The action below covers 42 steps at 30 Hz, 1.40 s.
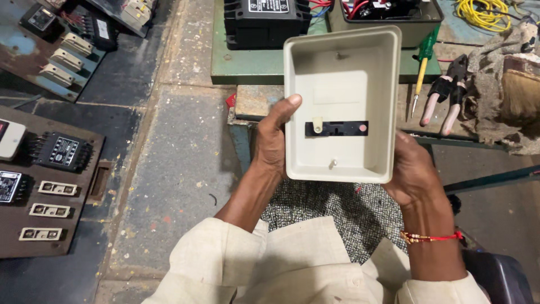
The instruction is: The person wipes and brushes various electrical enclosure parts and switches by hand using a cloth and a large brush.
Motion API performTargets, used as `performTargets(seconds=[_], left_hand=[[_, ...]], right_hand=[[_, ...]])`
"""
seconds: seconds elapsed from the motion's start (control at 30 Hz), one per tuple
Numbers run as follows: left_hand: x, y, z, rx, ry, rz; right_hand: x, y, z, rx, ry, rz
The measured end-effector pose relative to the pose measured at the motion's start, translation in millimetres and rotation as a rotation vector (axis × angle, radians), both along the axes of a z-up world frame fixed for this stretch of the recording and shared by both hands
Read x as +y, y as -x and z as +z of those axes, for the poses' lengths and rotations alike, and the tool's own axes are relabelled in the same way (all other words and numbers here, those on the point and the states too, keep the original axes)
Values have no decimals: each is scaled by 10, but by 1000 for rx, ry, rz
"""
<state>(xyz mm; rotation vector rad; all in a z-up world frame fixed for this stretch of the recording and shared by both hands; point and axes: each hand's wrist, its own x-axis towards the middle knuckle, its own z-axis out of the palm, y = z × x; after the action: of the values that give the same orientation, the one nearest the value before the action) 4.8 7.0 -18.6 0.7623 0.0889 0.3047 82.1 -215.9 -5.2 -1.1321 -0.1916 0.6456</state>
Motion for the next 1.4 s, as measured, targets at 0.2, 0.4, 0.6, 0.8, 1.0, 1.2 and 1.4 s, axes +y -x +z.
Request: performTargets(seconds=[0.2, 0.4, 0.6, 0.8, 1.0, 1.2, 1.4], left_hand=[[-61, -7, 36, -22, -25, -58], [-90, 22, 100, -60, 6, -152], [-81, 29, 42, -51, -68, -101], [-125, 7, 11, -65, -91, -159], [-132, 34, 41, -98, -18, -231], [-139, 2, 8, -78, -20, -234], [-134, -4, -5, -68, -34, -201]], right_hand=[[-118, -188, -450, -18, 109, -216], [-150, -234, -793, -73, -68, -408], [-279, -335, -1274, -183, -201, -412], [-259, -166, -855, -183, 131, -406], [-53, -15, -459, -22, 127, -411], [-108, -51, -532, 72, 159, -459], [-103, 129, -273, -81, 28, -284]])
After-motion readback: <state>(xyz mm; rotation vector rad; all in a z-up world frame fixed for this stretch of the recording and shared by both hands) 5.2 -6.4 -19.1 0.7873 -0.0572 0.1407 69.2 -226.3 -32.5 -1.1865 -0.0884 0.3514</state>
